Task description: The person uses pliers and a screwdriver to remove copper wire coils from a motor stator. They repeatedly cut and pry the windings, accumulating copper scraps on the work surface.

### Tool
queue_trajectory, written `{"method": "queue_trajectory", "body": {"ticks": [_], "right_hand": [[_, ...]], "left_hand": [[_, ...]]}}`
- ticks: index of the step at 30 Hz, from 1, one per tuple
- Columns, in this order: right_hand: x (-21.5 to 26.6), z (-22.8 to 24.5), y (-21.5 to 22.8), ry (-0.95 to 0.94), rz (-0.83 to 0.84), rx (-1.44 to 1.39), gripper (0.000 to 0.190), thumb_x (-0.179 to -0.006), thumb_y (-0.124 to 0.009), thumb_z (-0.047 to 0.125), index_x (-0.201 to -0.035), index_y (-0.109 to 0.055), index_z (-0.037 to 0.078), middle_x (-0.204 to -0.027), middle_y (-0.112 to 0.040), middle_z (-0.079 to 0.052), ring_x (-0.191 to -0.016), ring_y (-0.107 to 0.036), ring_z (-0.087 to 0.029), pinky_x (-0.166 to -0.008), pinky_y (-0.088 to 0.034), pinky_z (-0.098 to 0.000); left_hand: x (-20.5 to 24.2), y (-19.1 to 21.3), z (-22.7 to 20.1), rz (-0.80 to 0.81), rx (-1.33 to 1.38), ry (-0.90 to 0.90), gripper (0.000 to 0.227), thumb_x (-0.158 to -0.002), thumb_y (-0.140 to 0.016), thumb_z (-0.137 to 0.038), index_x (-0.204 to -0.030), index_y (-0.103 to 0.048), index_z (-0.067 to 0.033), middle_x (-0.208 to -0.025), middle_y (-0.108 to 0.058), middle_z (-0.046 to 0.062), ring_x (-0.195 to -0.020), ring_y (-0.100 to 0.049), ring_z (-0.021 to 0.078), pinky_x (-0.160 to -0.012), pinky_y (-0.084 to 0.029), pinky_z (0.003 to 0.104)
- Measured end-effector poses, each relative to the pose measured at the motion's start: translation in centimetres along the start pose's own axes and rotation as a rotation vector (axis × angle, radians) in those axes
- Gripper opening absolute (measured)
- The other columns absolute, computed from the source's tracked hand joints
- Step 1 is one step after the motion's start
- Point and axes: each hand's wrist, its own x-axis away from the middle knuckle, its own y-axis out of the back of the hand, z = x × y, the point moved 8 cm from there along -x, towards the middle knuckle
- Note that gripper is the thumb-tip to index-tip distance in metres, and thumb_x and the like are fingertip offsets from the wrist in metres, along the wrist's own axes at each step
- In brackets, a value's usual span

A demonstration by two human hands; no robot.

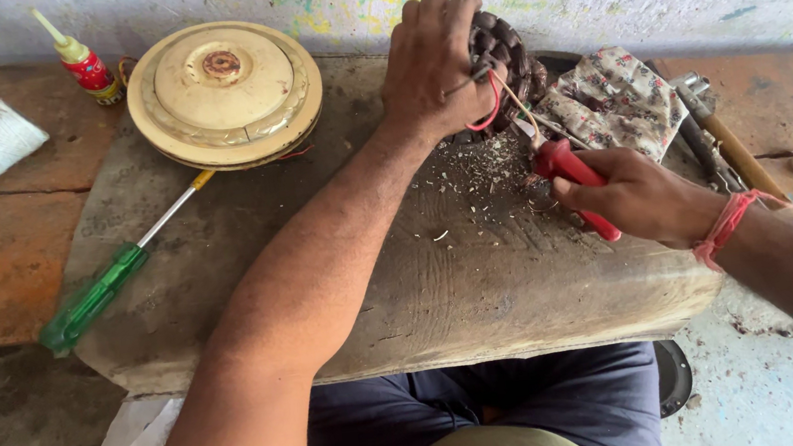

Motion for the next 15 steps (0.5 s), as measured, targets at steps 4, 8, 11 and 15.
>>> {"method": "queue_trajectory", "body": {"ticks": [4,8,11,15], "right_hand": [[0.3,1.0,-0.4,-0.097,0.016,0.009,0.039,-0.097,-0.064,0.043,-0.112,-0.070,0.008,-0.074,-0.068,-0.010,-0.067,-0.064,-0.019,-0.064,-0.054,-0.0388],[0.9,0.2,-0.7,-0.127,-0.037,-0.116,0.040,-0.093,-0.070,0.036,-0.117,-0.060,0.005,-0.077,-0.068,-0.011,-0.068,-0.065,-0.022,-0.063,-0.056,-0.0406],[-0.7,-1.4,-1.4,-0.123,0.030,-0.247,0.037,-0.091,-0.073,0.029,-0.113,-0.063,0.001,-0.081,-0.067,-0.011,-0.071,-0.063,-0.021,-0.063,-0.053,-0.0395],[-1.6,-2.7,-1.5,-0.120,0.061,-0.115,0.034,-0.090,-0.074,0.026,-0.114,-0.065,0.003,-0.085,-0.067,-0.013,-0.072,-0.064,-0.024,-0.066,-0.056,-0.0402]], "left_hand": [[-0.3,-0.5,-0.8,0.057,-0.019,-0.079,0.076,-0.066,-0.090,-0.034,-0.125,-0.054,-0.0012,-0.105,-0.052,0.016,-0.099,-0.054,0.0293,-0.080,-0.051,0.048],[0.0,0.2,-1.7,-0.001,-0.044,-0.103,0.087,-0.060,-0.090,-0.038,-0.128,-0.051,-0.0007,-0.108,-0.051,0.017,-0.101,-0.052,0.0305,-0.081,-0.051,0.048],[-0.4,0.7,-2.5,-0.033,-0.067,-0.128,0.075,-0.072,-0.083,-0.038,-0.130,-0.051,-0.0018,-0.108,-0.050,0.016,-0.102,-0.052,0.0294,-0.082,-0.050,0.048],[-0.4,1.6,-2.6,-0.088,-0.081,-0.106,0.058,-0.091,-0.069,-0.041,-0.132,-0.052,-0.0035,-0.111,-0.050,0.015,-0.104,-0.051,0.0275,-0.085,-0.051,0.049]]}}
